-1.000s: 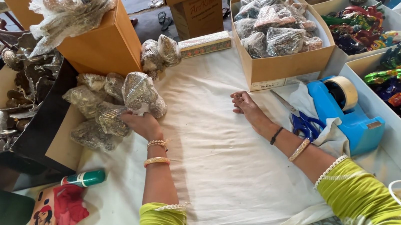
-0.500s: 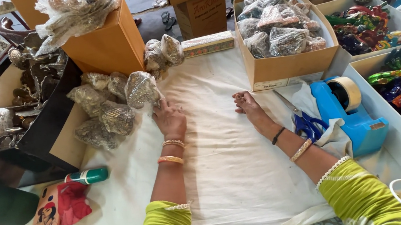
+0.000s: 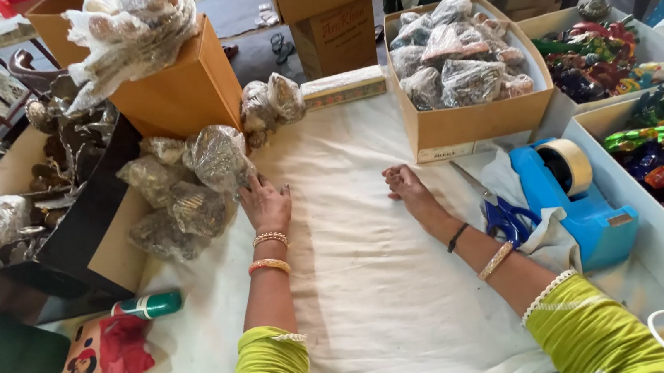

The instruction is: The person unwraps a silver decorative item from bubble wrap, wipes it with a cloth, and then re-wraps it using a fresh sheet of bubble wrap. They secure the wrapping by folding the edges and applying tape.

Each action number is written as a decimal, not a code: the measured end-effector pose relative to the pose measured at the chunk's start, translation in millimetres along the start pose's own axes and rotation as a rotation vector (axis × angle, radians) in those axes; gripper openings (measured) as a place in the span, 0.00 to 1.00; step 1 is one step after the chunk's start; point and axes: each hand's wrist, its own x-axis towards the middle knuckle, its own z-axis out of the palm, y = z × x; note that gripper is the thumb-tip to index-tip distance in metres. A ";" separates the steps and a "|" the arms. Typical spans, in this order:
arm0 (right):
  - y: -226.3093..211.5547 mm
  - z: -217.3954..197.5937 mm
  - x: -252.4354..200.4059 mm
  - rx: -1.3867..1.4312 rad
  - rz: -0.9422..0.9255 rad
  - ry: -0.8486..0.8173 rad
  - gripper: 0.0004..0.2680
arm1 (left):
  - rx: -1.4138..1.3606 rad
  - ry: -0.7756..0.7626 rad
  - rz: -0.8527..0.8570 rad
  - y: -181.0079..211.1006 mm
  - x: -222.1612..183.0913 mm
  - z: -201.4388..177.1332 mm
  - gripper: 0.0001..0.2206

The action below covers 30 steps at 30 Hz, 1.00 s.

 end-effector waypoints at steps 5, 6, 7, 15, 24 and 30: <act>-6.0 1.7 -3.5 -0.026 0.004 -0.002 0.16 | -0.052 -0.097 -0.047 0.2 14.7 2.1 0.32; -7.3 2.1 -4.0 -0.037 -0.001 -0.006 0.16 | -0.015 -0.072 -0.024 0.2 13.9 3.0 0.32; -8.5 2.8 -4.7 -0.048 -0.007 -0.011 0.16 | 0.023 -0.046 -0.002 -0.2 12.6 3.8 0.32; 8.1 1.2 3.2 -0.124 -0.023 0.004 0.16 | 0.131 -0.019 0.169 5.7 -3.9 -3.3 0.22; -31.8 13.6 -21.5 -0.793 -0.115 -0.139 0.14 | 0.019 -0.358 0.513 8.2 -8.5 -0.2 0.33; -29.6 15.8 -19.9 -0.800 -0.126 -0.163 0.13 | -0.001 -0.494 0.695 12.2 -53.2 -20.0 0.38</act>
